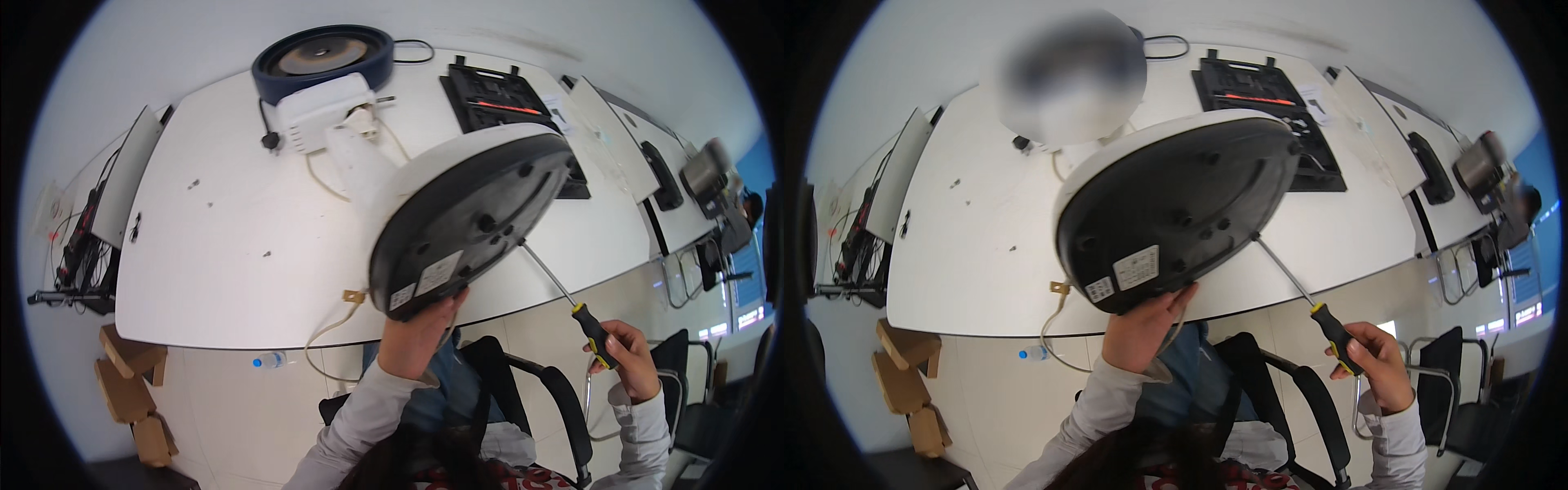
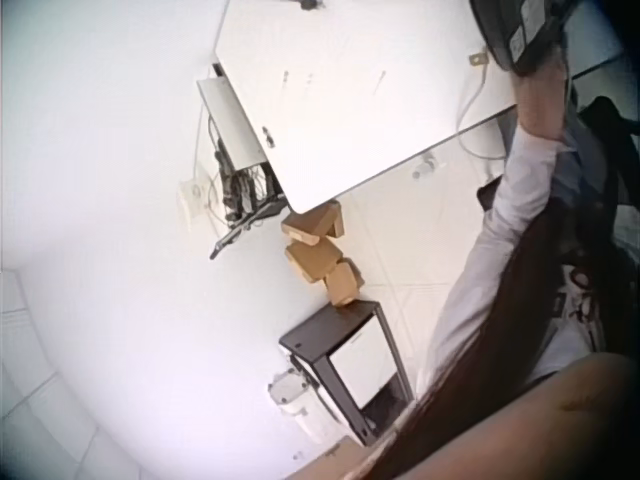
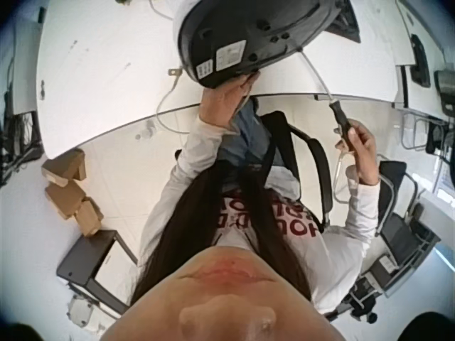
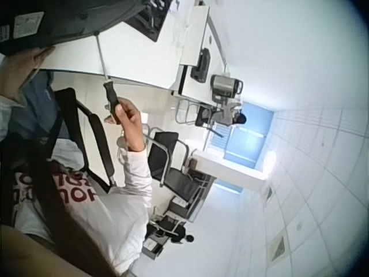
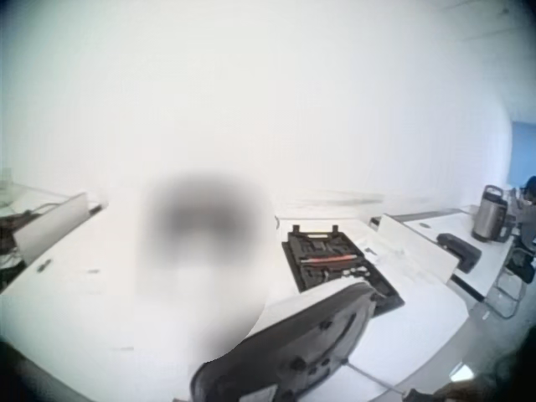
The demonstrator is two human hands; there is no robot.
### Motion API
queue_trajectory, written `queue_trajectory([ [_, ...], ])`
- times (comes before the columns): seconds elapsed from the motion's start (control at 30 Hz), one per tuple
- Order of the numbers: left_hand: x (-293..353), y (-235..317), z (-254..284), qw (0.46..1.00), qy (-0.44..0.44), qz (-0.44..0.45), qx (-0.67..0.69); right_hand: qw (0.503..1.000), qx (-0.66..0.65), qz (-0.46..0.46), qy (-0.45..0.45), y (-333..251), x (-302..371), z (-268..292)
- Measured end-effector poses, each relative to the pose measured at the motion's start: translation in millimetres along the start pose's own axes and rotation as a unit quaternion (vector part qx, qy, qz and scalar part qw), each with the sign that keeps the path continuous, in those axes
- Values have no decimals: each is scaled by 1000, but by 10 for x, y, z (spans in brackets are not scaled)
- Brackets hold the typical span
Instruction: The person uses a screwdriver to fasten screws into the base of a white electric fan. They pick up screws from the table, align them with holes in the fan base, and tighten them. The person then flips the fan to access the motor housing and continues to secure screws into the fan's internal structure.
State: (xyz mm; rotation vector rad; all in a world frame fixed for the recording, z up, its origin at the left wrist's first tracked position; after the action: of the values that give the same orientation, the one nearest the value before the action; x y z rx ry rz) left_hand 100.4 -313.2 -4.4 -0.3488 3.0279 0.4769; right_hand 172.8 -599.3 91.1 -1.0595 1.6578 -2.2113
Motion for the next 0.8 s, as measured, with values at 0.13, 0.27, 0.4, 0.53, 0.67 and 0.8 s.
queue_trajectory([
  [0.13, 5, -2, 44, 1000, -1, 1, -14, 1000, -8, -2, -13, -7, -8, 4],
  [0.27, 13, 13, -2, 999, -14, -8, -31, 998, -53, -3, -22, 32, 7, 12],
  [0.4, 2, 26, -52, 1000, 0, -11, -24, 992, -121, -10, -33, 90, 14, 39],
  [0.53, 2, 35, -56, 1000, 0, -1, -21, 983, -179, -24, -39, 122, 8, 33],
  [0.67, 2, 14, -5, 1000, -9, -2, -11, 971, -228, -34, -57, 152, 10, 26],
  [0.8, 11, 14, -14, 1000, -5, -1, -15, 967, -249, -34, -51, 176, 12, 15],
])
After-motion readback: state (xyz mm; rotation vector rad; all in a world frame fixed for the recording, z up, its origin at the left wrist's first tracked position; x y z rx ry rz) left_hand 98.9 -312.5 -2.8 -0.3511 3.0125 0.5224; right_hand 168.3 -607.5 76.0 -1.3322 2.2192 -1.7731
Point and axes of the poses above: each hand's wrist, its own x-axis away from the middle knuckle, its own z-axis out of the back of the hand, y = z × x, the point moved 4 cm from there along -x, towards the middle knuckle, and after that the axes turned 10 degrees about -y, right-handed, at the moved point
